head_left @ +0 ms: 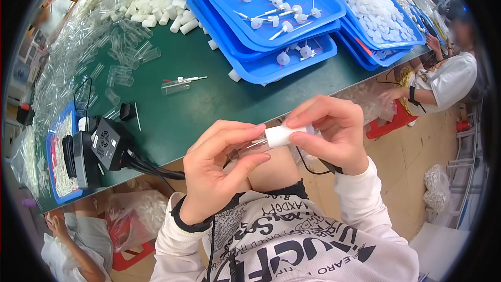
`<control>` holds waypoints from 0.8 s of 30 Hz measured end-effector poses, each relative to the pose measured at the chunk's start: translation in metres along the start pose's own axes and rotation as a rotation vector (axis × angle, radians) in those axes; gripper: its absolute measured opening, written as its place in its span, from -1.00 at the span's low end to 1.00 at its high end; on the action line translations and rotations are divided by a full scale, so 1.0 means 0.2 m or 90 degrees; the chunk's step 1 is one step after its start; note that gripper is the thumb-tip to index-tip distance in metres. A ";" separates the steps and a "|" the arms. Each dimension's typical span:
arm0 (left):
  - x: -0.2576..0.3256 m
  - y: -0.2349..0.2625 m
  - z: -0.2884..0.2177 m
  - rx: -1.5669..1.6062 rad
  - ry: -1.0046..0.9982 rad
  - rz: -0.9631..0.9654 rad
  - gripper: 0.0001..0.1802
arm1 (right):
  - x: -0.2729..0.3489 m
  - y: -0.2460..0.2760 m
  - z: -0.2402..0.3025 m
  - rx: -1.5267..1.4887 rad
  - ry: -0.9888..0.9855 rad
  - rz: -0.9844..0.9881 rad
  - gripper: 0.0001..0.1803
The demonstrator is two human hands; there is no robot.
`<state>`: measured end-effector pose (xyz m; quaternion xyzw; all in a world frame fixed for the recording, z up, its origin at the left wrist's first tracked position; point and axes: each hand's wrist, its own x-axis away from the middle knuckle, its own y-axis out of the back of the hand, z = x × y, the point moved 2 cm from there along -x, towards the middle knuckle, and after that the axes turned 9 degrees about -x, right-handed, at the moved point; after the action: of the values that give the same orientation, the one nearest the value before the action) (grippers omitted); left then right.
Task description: The person assembles small white cylindrical components by inserting thin white rods into them. They pick up the components and rods from a green table, fit them together by hand, and place the finished units into blue trays.
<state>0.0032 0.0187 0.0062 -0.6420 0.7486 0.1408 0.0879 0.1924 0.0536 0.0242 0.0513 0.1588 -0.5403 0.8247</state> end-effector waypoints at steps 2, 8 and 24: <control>0.00 0.00 0.01 -0.003 0.001 0.001 -0.64 | 0.00 0.00 -0.02 -0.032 -0.034 -0.004 -0.86; 0.01 0.00 0.00 -0.072 0.005 0.050 -0.61 | 0.00 0.04 0.05 0.123 -0.025 0.103 -0.88; 0.04 -0.05 0.01 -0.157 -0.061 -0.095 -0.70 | 0.14 -0.03 -0.12 -0.297 -0.254 -0.149 -0.76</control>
<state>0.0108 0.0105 0.0009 -0.6941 0.6708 0.2554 0.0544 0.1916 0.0322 -0.0079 -0.2644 0.1186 -0.5801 0.7612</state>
